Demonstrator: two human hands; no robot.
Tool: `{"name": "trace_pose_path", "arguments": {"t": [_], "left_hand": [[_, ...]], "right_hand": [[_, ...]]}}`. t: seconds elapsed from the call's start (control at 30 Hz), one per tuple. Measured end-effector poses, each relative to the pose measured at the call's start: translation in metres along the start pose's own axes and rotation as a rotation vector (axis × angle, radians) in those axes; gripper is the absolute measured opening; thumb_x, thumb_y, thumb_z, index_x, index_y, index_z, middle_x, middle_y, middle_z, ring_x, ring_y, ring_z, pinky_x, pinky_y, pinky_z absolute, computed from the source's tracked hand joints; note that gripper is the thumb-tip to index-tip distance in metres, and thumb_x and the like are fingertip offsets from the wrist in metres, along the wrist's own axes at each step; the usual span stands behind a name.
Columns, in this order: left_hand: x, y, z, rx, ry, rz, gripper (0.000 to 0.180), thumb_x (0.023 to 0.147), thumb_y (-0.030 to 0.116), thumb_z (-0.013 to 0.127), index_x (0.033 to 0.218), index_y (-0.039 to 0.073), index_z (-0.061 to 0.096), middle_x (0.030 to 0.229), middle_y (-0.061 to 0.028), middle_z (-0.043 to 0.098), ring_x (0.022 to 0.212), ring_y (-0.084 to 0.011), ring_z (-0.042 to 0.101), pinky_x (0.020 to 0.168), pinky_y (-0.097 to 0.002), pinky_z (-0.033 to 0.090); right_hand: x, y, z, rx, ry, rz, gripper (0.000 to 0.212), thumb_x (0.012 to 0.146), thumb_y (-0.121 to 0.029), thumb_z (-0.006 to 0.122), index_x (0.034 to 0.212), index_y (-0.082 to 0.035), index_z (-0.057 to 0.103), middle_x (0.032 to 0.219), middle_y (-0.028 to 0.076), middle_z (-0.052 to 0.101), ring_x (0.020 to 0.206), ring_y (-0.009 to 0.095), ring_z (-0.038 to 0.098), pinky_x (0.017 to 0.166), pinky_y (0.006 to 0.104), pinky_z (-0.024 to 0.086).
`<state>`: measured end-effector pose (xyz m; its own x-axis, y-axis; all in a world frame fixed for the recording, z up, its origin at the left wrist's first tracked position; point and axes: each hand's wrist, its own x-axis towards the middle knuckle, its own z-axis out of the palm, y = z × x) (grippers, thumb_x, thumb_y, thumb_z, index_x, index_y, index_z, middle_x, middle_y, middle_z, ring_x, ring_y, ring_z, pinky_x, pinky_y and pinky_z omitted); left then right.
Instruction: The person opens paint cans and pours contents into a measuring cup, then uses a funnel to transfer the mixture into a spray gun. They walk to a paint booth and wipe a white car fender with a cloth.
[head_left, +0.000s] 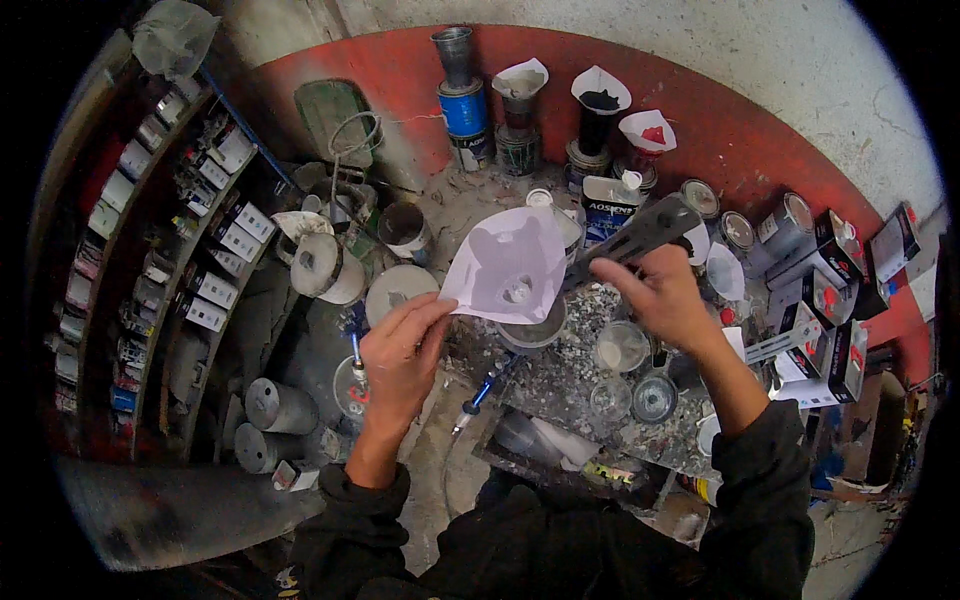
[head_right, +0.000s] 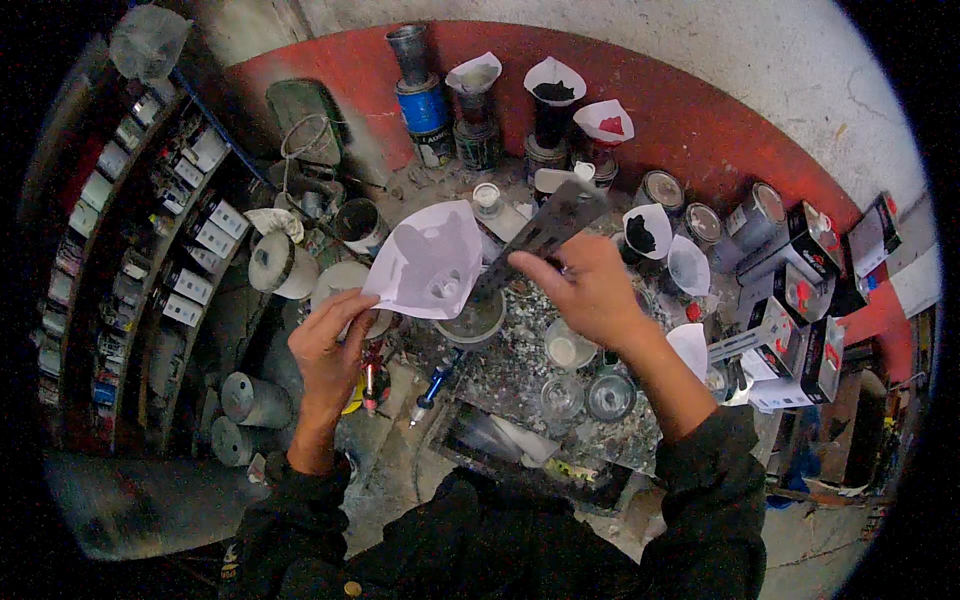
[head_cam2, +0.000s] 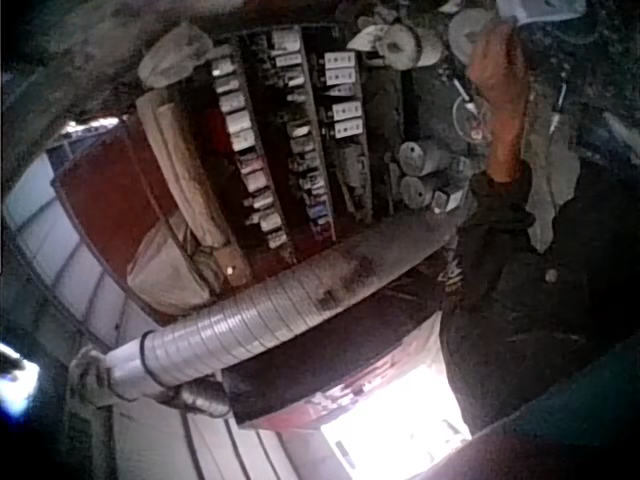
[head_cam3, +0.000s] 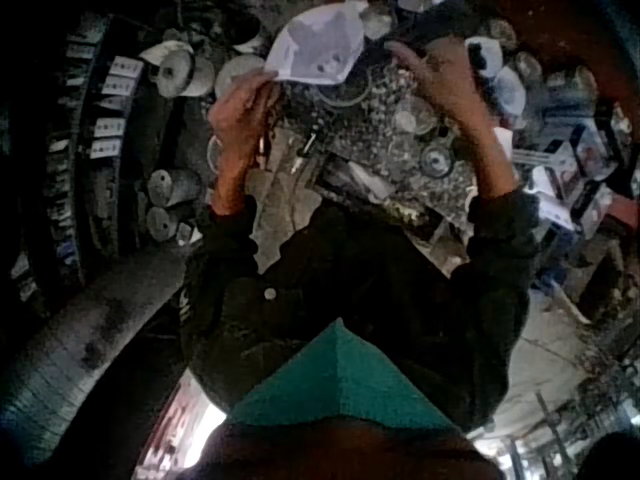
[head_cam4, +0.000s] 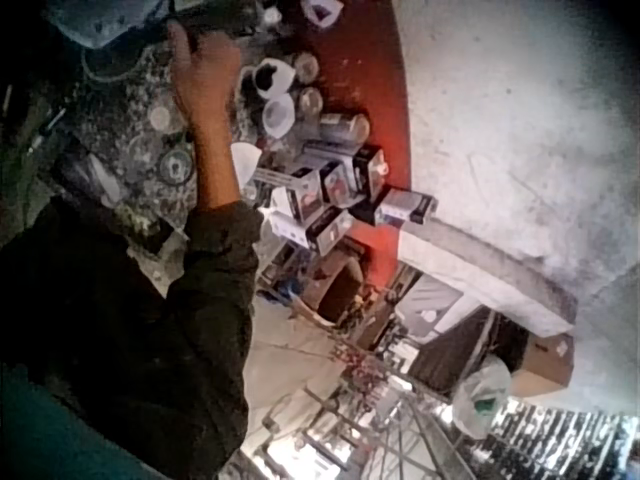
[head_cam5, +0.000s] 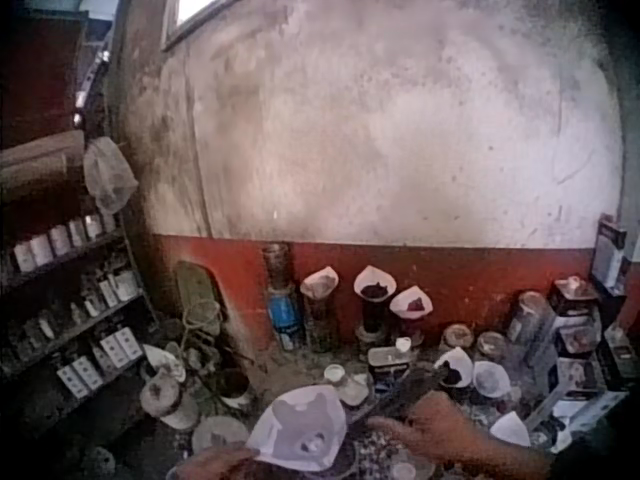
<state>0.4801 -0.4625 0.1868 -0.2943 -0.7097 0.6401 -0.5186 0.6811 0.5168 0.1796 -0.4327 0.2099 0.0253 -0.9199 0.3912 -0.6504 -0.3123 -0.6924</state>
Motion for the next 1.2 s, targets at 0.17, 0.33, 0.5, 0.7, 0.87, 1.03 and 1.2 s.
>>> {"name": "trace_pose_path", "arguments": {"t": [0.17,0.33,0.5,0.7,0.87,1.03,1.2], "left_hand": [[0.000,0.005,-0.003,0.010,0.003,-0.052,0.024,0.075,-0.005,0.073,0.096,0.007,0.072,0.095,-0.0114,0.071,0.085,-0.0229,0.070,0.073,-0.0300,0.054],[-0.001,0.006,-0.003,0.015,0.003,-0.050,0.024,0.075,-0.005,0.073,0.096,0.007,0.072,0.095,-0.0119,0.071,0.085,-0.0237,0.069,0.073,-0.0299,0.054],[-0.001,0.001,-0.002,0.018,0.020,0.012,0.022,0.077,-0.004,0.071,0.097,0.005,0.070,0.094,-0.0119,0.069,0.080,-0.0252,0.068,0.067,-0.0312,0.053],[-0.005,0.000,-0.001,0.000,0.026,-0.004,0.023,0.076,-0.005,0.072,0.097,0.004,0.070,0.094,-0.0121,0.070,0.081,-0.0252,0.069,0.068,-0.0312,0.054],[-0.008,0.001,-0.001,-0.001,0.023,-0.017,0.023,0.076,-0.005,0.072,0.096,0.004,0.070,0.094,-0.0118,0.069,0.081,-0.0251,0.069,0.068,-0.0315,0.054],[-0.006,0.002,0.003,-0.016,0.026,-0.007,0.022,0.076,-0.005,0.072,0.096,0.004,0.070,0.092,-0.0113,0.069,0.080,-0.0246,0.068,0.067,-0.0311,0.054],[-0.009,0.001,0.003,-0.024,0.033,-0.020,0.020,0.077,-0.003,0.071,0.095,0.005,0.070,0.092,-0.0104,0.069,0.076,-0.0233,0.067,0.063,-0.0299,0.053]], "right_hand": [[-0.012,-0.001,0.013,0.020,-0.086,0.035,0.021,0.086,-0.022,0.071,0.085,-0.001,0.070,0.071,0.017,0.063,0.060,0.028,0.057,0.057,0.0365,0.043],[0.000,-0.004,0.009,0.127,0.104,0.020,0.021,0.086,-0.023,0.072,0.084,-0.001,0.070,0.066,0.016,0.061,0.055,0.029,0.055,0.053,0.0381,0.041],[-0.006,0.015,0.011,-0.206,-0.017,-0.065,0.026,0.085,-0.025,0.072,0.079,0.000,0.069,0.063,0.018,0.059,0.052,0.030,0.053,0.051,0.0383,0.039],[-0.011,0.006,0.021,0.097,0.071,-0.002,0.034,0.086,-0.027,0.071,0.073,0.004,0.064,0.060,0.019,0.057,0.049,0.030,0.049,0.050,0.0371,0.037],[-0.002,0.002,0.007,0.064,0.077,0.071,0.030,0.087,-0.027,0.070,0.078,0.002,0.068,0.065,0.018,0.060,0.052,0.027,0.050,0.051,0.0354,0.038],[-0.016,0.018,0.019,-0.102,0.017,-0.006,0.028,0.087,-0.027,0.070,0.083,0.000,0.069,0.065,0.016,0.060,0.052,0.025,0.049,0.051,0.0349,0.039],[-0.011,0.000,0.016,0.168,0.041,0.216,0.026,0.088,-0.026,0.070,0.085,0.000,0.070,0.065,0.016,0.060,0.053,0.026,0.049,0.052,0.0360,0.039]]}}
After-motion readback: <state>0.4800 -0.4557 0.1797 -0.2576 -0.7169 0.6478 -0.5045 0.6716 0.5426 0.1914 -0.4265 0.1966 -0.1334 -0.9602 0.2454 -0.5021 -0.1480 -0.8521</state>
